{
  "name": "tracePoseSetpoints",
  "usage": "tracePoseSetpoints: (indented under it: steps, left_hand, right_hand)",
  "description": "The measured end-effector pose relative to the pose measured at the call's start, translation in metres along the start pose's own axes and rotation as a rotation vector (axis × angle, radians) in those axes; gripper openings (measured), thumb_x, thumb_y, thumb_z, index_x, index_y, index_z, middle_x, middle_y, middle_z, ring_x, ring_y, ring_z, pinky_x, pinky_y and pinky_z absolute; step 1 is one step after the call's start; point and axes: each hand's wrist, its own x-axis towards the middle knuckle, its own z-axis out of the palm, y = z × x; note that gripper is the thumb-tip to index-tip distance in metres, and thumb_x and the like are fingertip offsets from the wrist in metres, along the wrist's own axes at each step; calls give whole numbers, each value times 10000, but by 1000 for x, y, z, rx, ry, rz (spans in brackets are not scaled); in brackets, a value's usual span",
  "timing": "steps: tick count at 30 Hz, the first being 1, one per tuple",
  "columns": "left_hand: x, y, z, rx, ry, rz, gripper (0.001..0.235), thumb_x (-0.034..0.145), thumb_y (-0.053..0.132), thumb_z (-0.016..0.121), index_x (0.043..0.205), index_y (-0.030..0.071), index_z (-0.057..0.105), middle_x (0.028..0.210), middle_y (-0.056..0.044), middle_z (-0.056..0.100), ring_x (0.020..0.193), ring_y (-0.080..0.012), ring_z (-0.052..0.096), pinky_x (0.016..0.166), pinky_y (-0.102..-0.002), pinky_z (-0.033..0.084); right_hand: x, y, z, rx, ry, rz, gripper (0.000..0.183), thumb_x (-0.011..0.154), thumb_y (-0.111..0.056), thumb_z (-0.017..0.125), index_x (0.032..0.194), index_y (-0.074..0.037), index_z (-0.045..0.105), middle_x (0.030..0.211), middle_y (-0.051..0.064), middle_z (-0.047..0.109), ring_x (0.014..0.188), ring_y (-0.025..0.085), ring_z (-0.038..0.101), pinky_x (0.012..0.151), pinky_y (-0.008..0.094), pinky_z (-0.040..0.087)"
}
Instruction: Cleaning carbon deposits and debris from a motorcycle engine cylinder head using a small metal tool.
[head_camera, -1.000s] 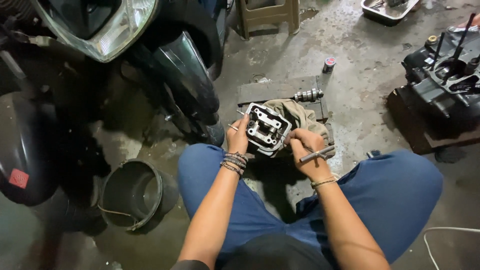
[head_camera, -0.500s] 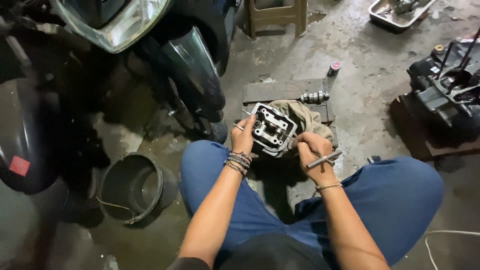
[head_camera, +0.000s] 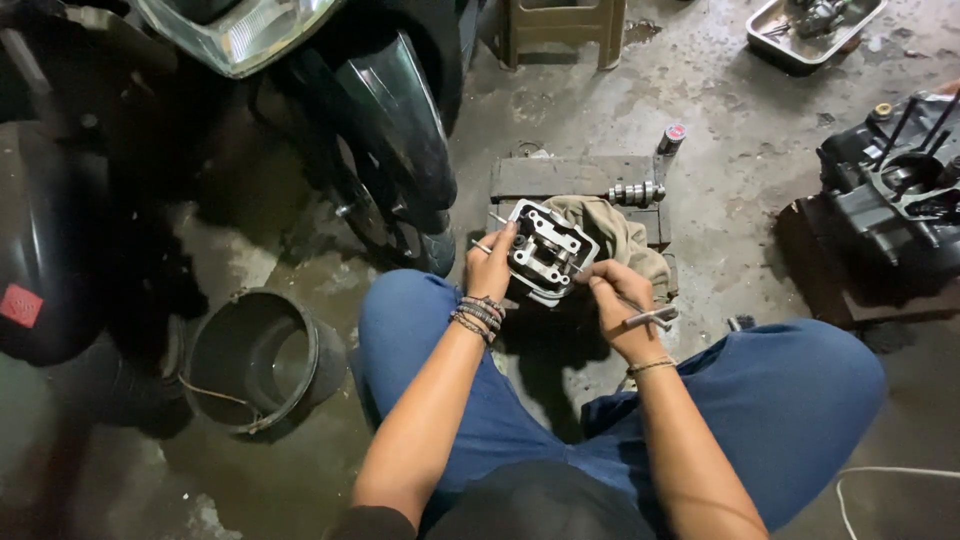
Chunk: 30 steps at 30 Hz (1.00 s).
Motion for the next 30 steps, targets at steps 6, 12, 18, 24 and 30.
tracePoseSetpoints:
  steps: [6,12,18,24,30]
  left_hand:
    - [10,-13,2,-37,-1,-32,499,866,564,731,1026,96,799,1051,-144,767,1124,-305,677,974,-397,508]
    - [0,-5,-1,-2,24,-56,519,849,594,723,1027,112,800,1044,-134,769,1127,-305,683,968,-380,514]
    - [21,-29,3,-18,-5,-43,543,848,616,737,1033,109,793,1048,-139,763,1125,-316,678,958,-397,514]
    - [29,-40,9,-26,-10,-13,520,867,588,734,1019,94,793,1019,-150,761,1106,-314,682,935,-386,515]
    - [22,-30,3,9,-25,-11,525,874,599,711,1027,104,792,1021,-150,763,1116,-323,682,938,-392,519]
  right_hand:
    - [1,23,1,-2,16,36,238,891,-120,551,911,-83,785,840,181,732,883,338,705,861,445,539]
    - [3,26,3,62,-16,23,241,907,-129,558,952,-91,792,823,162,720,865,254,674,814,419,551]
    - [10,63,2,65,32,135,219,876,-185,578,910,-106,779,814,108,713,834,199,661,785,362,574]
    - [9,14,5,123,17,142,240,886,-177,562,939,-80,776,758,106,675,847,198,621,809,387,543]
    - [10,21,2,115,65,184,226,876,-180,579,932,-99,782,759,80,641,841,186,581,808,339,509]
